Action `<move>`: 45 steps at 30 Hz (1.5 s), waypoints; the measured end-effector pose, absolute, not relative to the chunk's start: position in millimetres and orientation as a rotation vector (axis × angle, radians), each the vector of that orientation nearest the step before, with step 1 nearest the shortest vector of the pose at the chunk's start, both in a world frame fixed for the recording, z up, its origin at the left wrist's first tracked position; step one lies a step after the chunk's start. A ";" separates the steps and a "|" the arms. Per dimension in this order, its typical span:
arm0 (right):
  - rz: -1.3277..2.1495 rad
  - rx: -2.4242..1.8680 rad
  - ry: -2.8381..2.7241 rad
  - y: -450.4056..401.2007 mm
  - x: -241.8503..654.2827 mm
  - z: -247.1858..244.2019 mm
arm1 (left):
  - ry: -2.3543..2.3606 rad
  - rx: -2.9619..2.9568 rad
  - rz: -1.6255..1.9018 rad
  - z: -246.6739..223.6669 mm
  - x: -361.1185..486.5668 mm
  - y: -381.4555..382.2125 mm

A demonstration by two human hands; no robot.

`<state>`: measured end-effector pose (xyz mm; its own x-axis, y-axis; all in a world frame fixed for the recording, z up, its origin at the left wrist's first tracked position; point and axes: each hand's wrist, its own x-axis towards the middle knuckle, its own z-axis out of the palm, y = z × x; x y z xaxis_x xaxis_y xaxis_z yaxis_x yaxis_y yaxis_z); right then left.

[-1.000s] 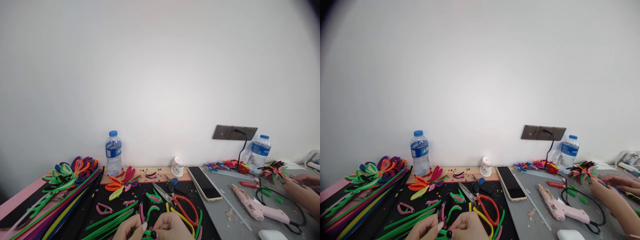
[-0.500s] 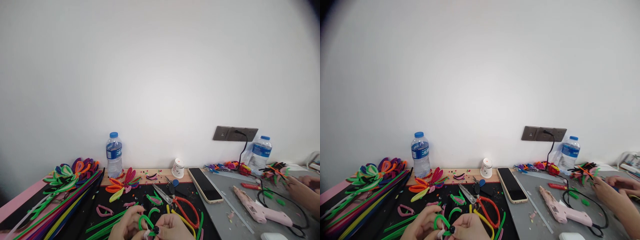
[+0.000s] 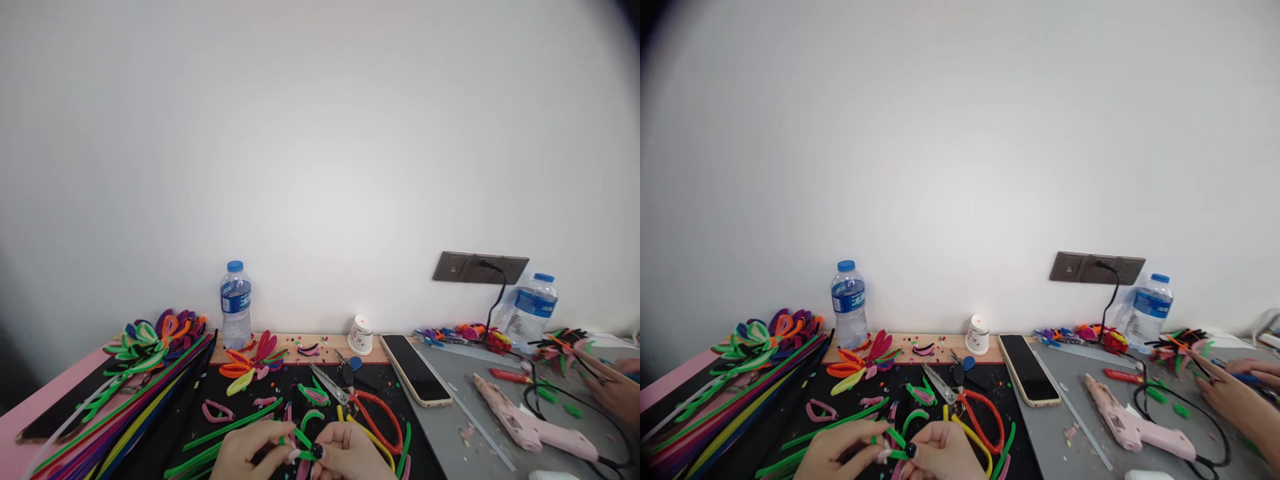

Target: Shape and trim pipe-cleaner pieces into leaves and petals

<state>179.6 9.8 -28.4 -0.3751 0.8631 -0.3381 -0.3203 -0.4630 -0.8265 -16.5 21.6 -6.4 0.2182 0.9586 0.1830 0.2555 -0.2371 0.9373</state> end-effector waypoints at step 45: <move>1.718 -1.114 -1.000 -10.2 166.5 -5.1 | 0.919 1.238 0.927 6.9 -9.7 13.6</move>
